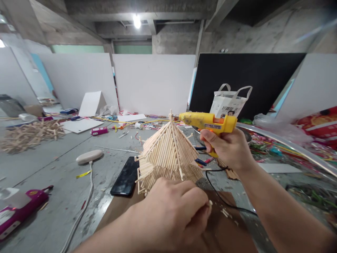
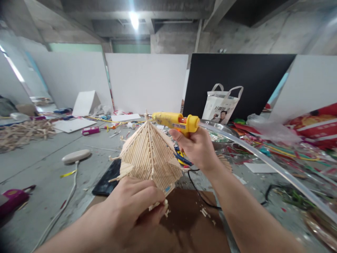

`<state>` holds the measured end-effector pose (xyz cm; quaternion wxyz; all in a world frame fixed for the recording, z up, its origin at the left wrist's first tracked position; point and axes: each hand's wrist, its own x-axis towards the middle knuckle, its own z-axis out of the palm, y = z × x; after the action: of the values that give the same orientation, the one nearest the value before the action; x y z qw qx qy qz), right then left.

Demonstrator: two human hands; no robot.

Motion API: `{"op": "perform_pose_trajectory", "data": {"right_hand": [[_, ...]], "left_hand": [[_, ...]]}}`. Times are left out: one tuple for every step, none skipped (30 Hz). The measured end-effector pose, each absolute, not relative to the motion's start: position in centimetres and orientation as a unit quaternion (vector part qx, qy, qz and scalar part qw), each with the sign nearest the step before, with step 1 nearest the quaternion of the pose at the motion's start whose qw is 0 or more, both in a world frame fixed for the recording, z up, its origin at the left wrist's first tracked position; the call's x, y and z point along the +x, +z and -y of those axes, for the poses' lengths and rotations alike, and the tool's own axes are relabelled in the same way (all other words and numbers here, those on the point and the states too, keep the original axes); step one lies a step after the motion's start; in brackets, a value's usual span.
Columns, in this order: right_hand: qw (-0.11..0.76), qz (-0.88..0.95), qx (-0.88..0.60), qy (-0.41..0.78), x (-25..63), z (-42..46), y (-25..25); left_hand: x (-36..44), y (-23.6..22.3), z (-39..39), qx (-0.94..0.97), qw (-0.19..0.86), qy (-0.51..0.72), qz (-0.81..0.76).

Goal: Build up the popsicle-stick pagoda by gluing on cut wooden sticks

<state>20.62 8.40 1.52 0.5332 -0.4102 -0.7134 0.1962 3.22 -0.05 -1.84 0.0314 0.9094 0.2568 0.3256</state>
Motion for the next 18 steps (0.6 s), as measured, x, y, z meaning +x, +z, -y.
{"op": "perform_pose_trajectory", "data": {"right_hand": [[0.532,0.713,-0.412,0.197,20.62,-8.37,1.54],[0.530,0.714,-0.414,0.196,20.62,-8.34,1.56],[0.527,0.715,-0.416,0.194,20.62,-8.31,1.57],[0.526,0.716,-0.418,0.190,20.64,-8.27,1.58],[0.524,0.717,-0.420,0.186,20.66,-8.25,1.58],[0.524,0.718,-0.422,0.182,20.69,-8.24,1.57],[0.523,0.718,-0.423,0.178,20.73,-8.25,1.54],[0.523,0.720,-0.422,0.175,20.78,-8.26,1.50],[0.522,0.721,-0.421,0.172,20.83,-8.29,1.45],[0.522,0.723,-0.418,0.170,20.87,-8.31,1.41],[0.522,0.726,-0.416,0.168,20.90,-8.33,1.38],[0.522,0.727,-0.414,0.166,20.93,-8.35,1.35],[0.521,0.728,-0.413,0.165,20.95,-8.37,1.33],[0.520,0.729,-0.414,0.166,20.96,-8.39,1.31],[0.518,0.729,-0.415,0.167,20.96,-8.40,1.29],[0.516,0.729,-0.417,0.168,20.97,-8.42,1.24],[0.516,0.728,-0.418,0.170,20.99,-8.43,1.16],[0.516,0.726,-0.419,0.174,21.02,-8.44,1.06]], "left_hand": [[3.22,-1.87,0.05,0.909,0.032,0.325,-0.258],[3.22,-1.88,0.05,0.909,0.034,0.324,-0.258],[3.22,-1.88,0.05,0.910,0.035,0.323,-0.259],[3.22,-1.88,0.05,0.910,0.036,0.322,-0.260],[3.21,-1.89,0.05,0.910,0.036,0.322,-0.261],[3.21,-1.90,0.05,0.909,0.034,0.322,-0.260],[3.20,-1.94,0.03,0.909,0.033,0.324,-0.259],[3.19,-1.98,0.02,0.910,0.031,0.325,-0.257],[3.18,-2.03,0.00,0.910,0.030,0.325,-0.256],[3.18,-2.08,-0.02,0.910,0.030,0.326,-0.255],[3.18,-2.11,-0.03,0.910,0.032,0.324,-0.256],[3.19,-2.12,-0.03,0.910,0.035,0.322,-0.258],[3.21,-2.11,-0.02,0.910,0.037,0.321,-0.258],[3.23,-2.09,-0.01,0.910,0.039,0.320,-0.259],[3.25,-2.06,0.01,0.911,0.040,0.320,-0.258],[3.25,-2.04,0.03,0.911,0.040,0.321,-0.258],[3.25,-2.02,0.03,0.911,0.039,0.322,-0.257],[3.23,-2.00,0.03,0.910,0.038,0.323,-0.257]]}}
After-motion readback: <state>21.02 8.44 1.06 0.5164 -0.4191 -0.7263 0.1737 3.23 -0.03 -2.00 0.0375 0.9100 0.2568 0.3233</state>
